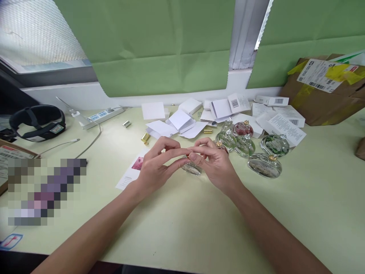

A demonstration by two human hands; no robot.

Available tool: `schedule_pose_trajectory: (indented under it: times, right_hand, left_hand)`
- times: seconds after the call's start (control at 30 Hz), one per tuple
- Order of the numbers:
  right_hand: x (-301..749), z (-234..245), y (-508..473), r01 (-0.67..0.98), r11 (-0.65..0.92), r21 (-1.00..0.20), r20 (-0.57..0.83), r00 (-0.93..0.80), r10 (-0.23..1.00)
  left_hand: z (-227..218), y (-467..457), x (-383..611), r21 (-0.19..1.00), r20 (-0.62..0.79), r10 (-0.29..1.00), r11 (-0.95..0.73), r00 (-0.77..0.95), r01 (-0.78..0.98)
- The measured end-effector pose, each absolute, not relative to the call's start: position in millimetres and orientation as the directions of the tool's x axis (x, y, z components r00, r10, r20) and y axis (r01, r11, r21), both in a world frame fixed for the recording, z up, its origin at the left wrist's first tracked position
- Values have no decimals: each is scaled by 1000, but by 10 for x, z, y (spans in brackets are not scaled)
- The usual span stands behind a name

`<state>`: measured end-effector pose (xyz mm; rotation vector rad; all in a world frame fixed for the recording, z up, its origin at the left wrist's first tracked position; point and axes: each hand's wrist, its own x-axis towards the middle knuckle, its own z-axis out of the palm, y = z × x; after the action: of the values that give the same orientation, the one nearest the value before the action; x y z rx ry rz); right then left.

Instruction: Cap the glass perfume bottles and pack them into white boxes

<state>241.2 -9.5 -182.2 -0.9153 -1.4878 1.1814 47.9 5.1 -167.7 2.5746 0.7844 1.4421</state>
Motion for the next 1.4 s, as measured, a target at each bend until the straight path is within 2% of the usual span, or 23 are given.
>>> schedule_pose_trajectory:
  times: [0.1, 0.17, 0.27, 0.37, 0.53, 0.63, 0.77, 1.03, 1.23, 1.4]
  right_hand:
    - [2396, -1809, -108, -74, 240, -968, 251, -217, 943]
    - [2392, -1797, -110, -128, 265, -956, 285, -186, 940]
    - [2397, -1775, -108, -131, 352, -927, 365, -99, 926]
    - [2399, -1754, -118, -35, 465, -884, 466, -1, 885]
    - [2366, -1739, -185, 141, 637, -758, 648, 59, 759]
    - [2348, -1715, -233, 221, 693, -686, 716, 35, 697]
    - [2349, -1663, -262, 224, 709, -669, 725, -10, 688]
    - [2382, -1640, -248, 208, 700, -683, 707, -48, 705]
    - [2392, -1652, -253, 241, 681, -691, 698, -20, 716]
    - [2407, -1652, -226, 226, 694, -684, 700, -69, 711]
  left_hand:
    - [-1682, 31, 489, 280, 805, 442, -871, 396, 403]
    - [-1676, 6, 509, 303, 815, 448, -870, 366, 390]
    - [-1643, -37, 549, 424, 784, 522, -846, 336, 325]
    - [-1609, -75, 586, 569, 726, 619, -785, 299, 244]
    - [-1607, -123, 624, 829, 527, 819, -554, 229, 74]
    - [-1608, -129, 628, 905, 422, 869, -420, 258, -66]
    - [-1589, -104, 614, 921, 384, 868, -338, 314, -194]
    - [-1577, -68, 570, 934, 339, 812, -231, 475, -272]
    - [-1586, -48, 565, 940, 331, 849, -257, 413, -225]
    - [-1605, 0, 538, 930, 366, 847, -313, 386, -194]
